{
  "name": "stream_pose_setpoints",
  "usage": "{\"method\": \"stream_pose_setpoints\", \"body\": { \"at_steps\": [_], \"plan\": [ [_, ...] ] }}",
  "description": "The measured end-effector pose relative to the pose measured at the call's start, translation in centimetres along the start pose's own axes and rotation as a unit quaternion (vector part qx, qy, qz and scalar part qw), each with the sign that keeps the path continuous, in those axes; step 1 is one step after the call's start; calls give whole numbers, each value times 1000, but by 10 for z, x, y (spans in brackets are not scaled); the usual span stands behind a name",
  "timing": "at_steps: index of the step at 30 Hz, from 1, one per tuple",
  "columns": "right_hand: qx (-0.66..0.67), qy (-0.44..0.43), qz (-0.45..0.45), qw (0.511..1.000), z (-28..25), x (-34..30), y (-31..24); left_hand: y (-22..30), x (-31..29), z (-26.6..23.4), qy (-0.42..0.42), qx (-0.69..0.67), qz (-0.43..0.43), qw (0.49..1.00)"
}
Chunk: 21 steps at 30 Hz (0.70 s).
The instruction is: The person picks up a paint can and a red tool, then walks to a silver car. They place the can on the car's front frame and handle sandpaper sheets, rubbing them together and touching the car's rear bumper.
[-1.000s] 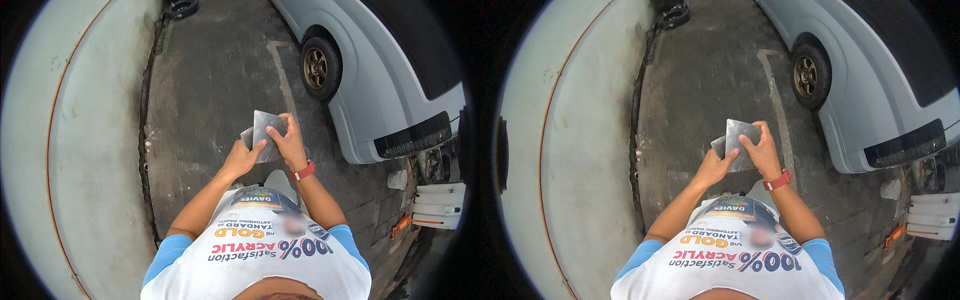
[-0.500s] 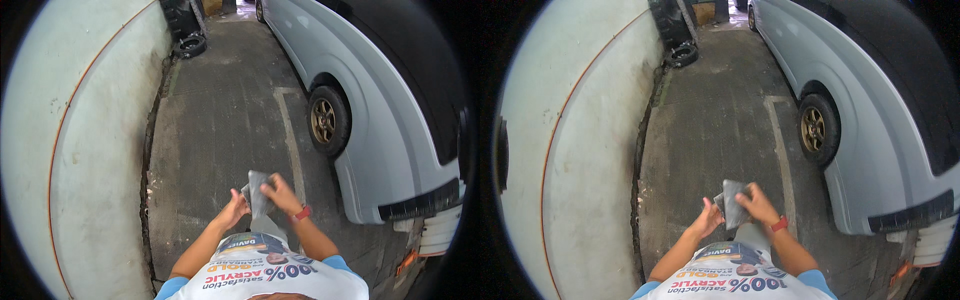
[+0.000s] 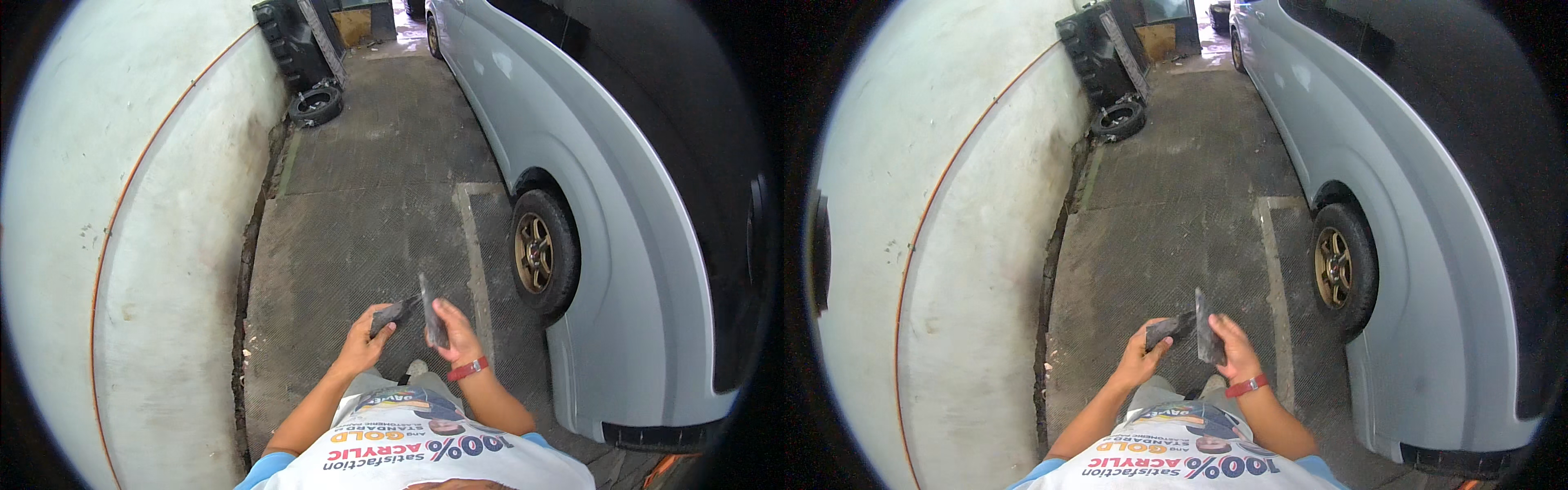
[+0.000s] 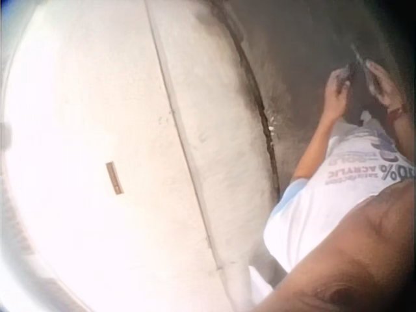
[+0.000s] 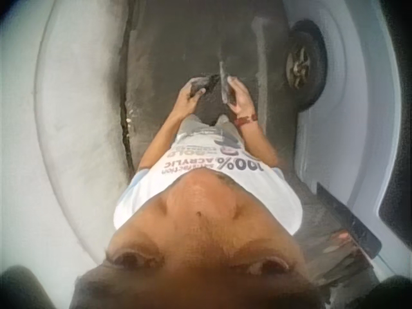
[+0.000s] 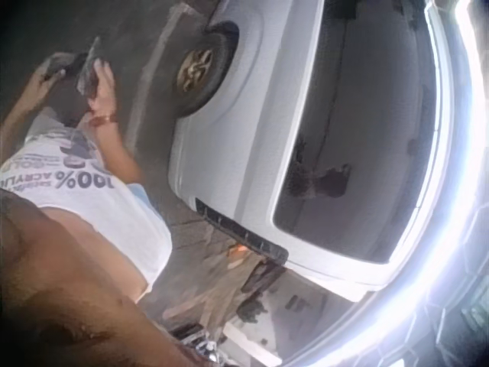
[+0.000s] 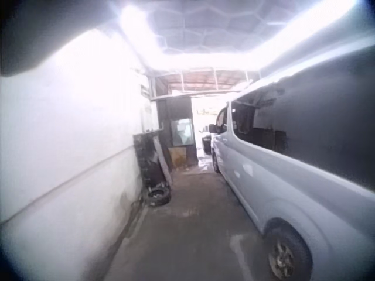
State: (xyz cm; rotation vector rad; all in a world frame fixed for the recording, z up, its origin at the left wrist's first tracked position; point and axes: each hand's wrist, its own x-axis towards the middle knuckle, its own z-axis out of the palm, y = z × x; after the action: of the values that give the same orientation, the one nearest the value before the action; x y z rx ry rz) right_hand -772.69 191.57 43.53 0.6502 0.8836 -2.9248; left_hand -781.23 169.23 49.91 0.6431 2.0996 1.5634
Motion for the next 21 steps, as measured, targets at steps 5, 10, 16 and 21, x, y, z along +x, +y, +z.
{"method": "stream_pose_setpoints", "body": {
  "at_steps": [5,10,16,21],
  "plan": [
    [-340,117,-267,894,15,44,-49,3,59,21,-57,-9,-16,998],
    [-388,146,-228,881,10,87,-81,4,130,7,-90,43,-20,995],
    [-523,101,-223,817,9,186,-128,-16,253,-1,-119,62,2,991],
    [-255,254,-270,893,31,302,-199,-1,381,-39,-126,-5,-21,992]
  ]
}}
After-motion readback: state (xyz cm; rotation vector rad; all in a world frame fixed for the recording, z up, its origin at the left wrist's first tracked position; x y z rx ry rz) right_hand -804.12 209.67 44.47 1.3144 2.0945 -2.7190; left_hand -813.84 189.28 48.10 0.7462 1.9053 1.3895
